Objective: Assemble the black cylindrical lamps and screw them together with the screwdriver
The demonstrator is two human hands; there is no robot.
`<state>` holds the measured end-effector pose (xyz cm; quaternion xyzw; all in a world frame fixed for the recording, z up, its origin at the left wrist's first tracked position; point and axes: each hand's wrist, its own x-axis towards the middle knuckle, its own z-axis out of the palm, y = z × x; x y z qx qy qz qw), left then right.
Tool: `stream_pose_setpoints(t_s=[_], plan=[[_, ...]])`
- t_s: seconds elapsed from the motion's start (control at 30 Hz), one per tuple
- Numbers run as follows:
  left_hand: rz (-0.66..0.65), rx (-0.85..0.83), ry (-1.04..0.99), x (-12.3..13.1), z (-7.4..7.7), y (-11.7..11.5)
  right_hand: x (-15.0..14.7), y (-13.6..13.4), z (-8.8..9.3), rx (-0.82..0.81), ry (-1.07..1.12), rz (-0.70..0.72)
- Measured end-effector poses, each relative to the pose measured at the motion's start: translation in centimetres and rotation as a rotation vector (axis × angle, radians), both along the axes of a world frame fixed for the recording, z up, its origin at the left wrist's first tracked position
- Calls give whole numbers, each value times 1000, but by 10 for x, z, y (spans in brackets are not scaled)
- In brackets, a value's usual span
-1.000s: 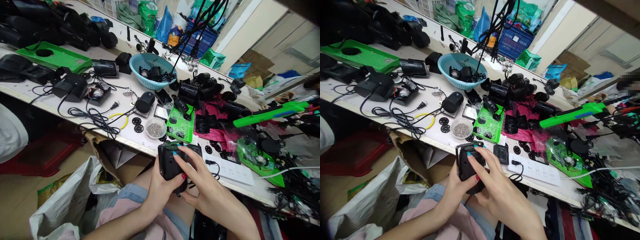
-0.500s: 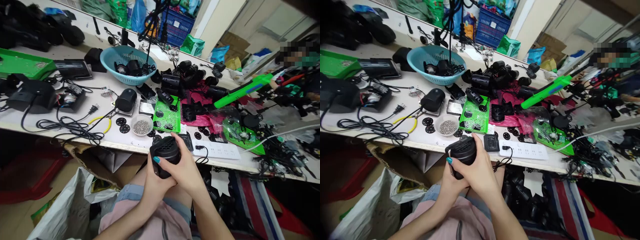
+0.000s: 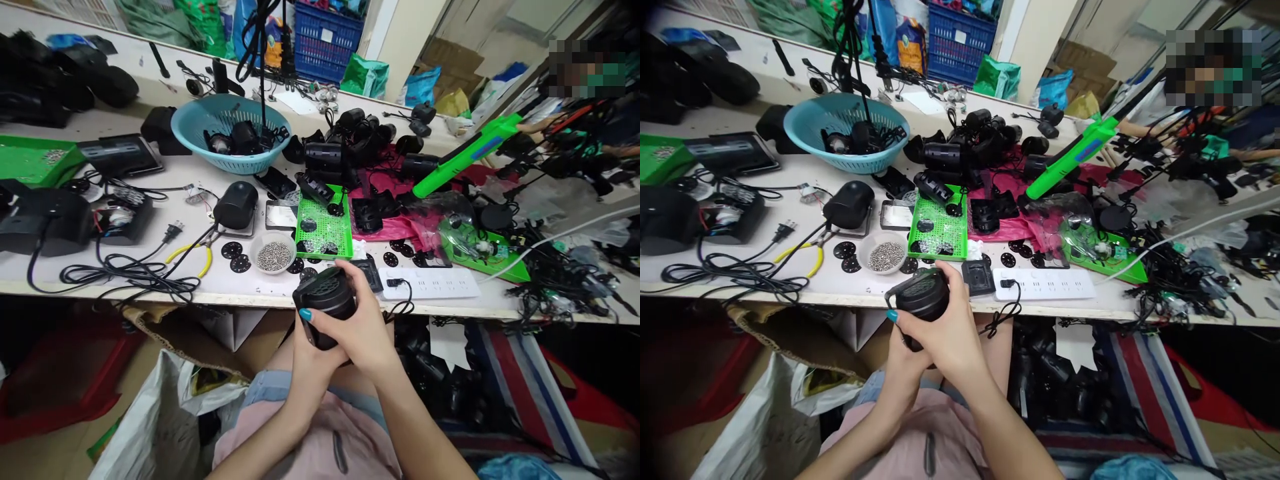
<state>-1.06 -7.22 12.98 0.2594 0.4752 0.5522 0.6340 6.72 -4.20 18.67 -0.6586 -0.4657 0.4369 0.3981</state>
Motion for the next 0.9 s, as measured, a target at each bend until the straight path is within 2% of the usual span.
stream_pose_setpoints(t_s=[0.13, 0.3, 0.53, 0.9], plan=[[-30, 25, -21, 1, 2, -2, 4, 1, 3, -38, -21, 15], [-9, 48, -48, 4, 6, -4, 8, 2, 5, -69, -75, 29], [-51, 60, -29, 1, 3, -4, 7, -1, 5, -73, -79, 87], [5, 39, 10, -1, 2, -14, 4, -5, 3, -54, -91, 127]])
